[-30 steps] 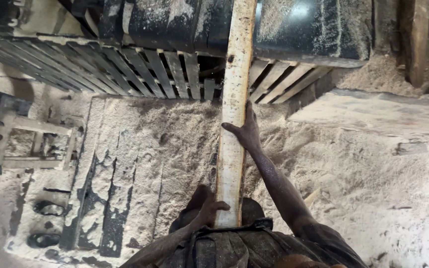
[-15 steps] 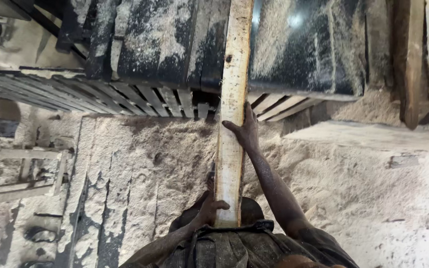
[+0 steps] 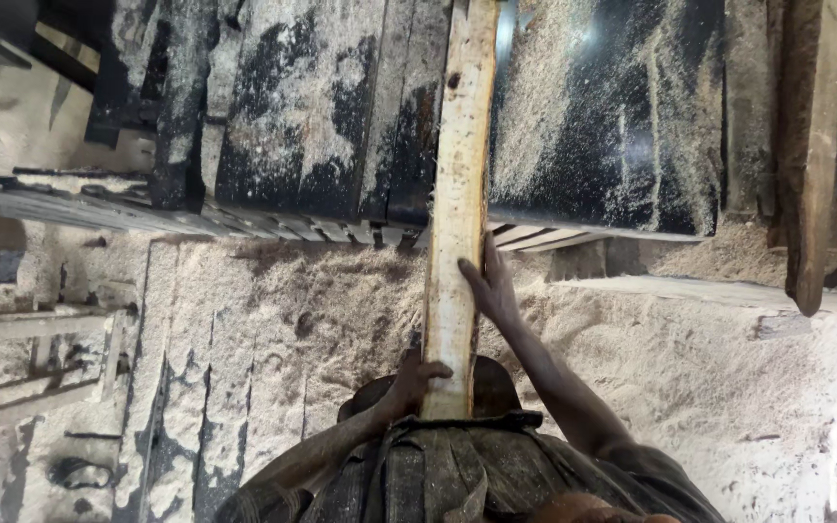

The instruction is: The person feeds a long piece of wood through a table saw, guiding it by hand through the blade.

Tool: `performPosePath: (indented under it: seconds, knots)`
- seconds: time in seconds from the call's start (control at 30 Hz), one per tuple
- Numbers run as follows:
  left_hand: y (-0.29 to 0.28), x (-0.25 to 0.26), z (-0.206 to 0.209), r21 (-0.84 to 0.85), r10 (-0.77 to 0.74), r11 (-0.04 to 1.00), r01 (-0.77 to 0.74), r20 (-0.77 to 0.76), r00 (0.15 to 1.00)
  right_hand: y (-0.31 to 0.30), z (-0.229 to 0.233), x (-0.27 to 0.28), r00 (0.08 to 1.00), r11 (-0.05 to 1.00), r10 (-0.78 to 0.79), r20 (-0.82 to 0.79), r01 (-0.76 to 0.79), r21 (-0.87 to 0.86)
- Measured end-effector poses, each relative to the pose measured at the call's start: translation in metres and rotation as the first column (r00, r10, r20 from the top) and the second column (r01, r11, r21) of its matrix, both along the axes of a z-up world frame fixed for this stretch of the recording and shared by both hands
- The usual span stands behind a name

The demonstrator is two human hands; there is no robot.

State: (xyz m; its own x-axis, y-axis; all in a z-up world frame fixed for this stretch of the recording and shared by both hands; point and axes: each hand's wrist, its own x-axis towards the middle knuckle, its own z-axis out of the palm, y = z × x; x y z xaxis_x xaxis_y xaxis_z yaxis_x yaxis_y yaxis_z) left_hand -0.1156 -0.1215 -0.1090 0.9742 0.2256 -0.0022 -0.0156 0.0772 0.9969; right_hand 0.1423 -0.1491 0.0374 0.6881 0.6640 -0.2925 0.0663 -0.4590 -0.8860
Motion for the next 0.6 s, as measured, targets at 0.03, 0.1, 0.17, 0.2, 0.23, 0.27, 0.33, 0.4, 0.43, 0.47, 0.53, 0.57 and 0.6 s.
performPosePath:
  seconds: [0.03, 0.1, 0.17, 0.2, 0.23, 0.27, 0.33, 0.4, 0.43, 0.47, 0.53, 0.57, 0.6]
  knots:
    - [0.018, 0.01, 0.003, 0.396, -0.041, 0.911, -0.117, 0.369, 0.929, -0.011, 0.002, -0.006, 0.999, 0.999, 0.042, 0.018, -0.042, 0.021]
    - [0.033, 0.029, 0.024, 0.296, -0.024, 0.954, -0.053, 0.249, 0.968, -0.038, 0.0, -0.019, 0.988, 0.995, 0.098, -0.116, -0.1, -0.008]
    - [0.047, 0.048, 0.058, 0.045, 0.088, 0.996, -0.081, -0.193, 0.977, -0.064, -0.017, -0.007, 0.96, 0.996, 0.052, -0.274, -0.069, -0.053]
    - [0.054, 0.055, 0.08, 0.051, 0.119, 0.993, -0.108, -0.333, 0.936, -0.076, -0.03, 0.006, 0.98, 0.982, 0.172, -0.096, -0.179, -0.063]
    - [0.063, 0.067, 0.1, 0.093, 0.151, 0.988, -0.123, -0.424, 0.893, -0.091, -0.044, 0.019, 0.952, 0.953, 0.296, 0.084, -0.287, -0.101]
    - [0.071, 0.08, 0.117, 0.187, 0.184, 0.976, -0.109, -0.453, 0.872, -0.107, -0.056, 0.046, 0.959, 0.985, 0.165, 0.229, -0.146, -0.094]
    - [0.076, 0.096, 0.141, 0.658, 0.35, 0.747, -0.09, -0.275, 0.896, -0.129, -0.072, 0.139, 0.409, 1.0, -0.008, 0.913, -0.007, 0.012]
    - [0.09, 0.12, 0.15, 0.806, 0.36, 0.592, 0.025, -0.292, 0.886, -0.163, -0.057, 0.237, 0.354, 0.956, -0.26, 0.898, 0.227, 0.187]
    - [0.099, 0.129, 0.153, 0.907, 0.385, 0.398, 0.139, -0.303, 0.872, -0.193, -0.042, 0.272, 0.147, 0.839, -0.024, 0.989, 0.541, -0.06]
    - [0.106, 0.137, 0.155, 0.909, 0.379, 0.39, 0.146, -0.303, 0.874, -0.221, -0.026, 0.294, 0.374, 0.682, -0.186, 0.909, 0.714, -0.155]
    - [0.12, 0.157, 0.159, 0.861, 0.416, 0.465, 0.205, -0.417, 0.808, -0.269, 0.007, 0.33, 0.521, 0.45, -0.11, 0.846, 0.785, -0.425]
    - [0.127, 0.168, 0.162, 0.865, 0.424, 0.463, 0.191, -0.406, 0.81, -0.285, 0.02, 0.347, 0.54, 0.466, -0.146, 0.829, 0.776, -0.424]
    - [0.135, 0.176, 0.165, 0.851, 0.428, 0.463, 0.249, -0.46, 0.778, -0.291, 0.023, 0.354, 0.532, 0.473, -0.145, 0.834, 0.778, -0.414]
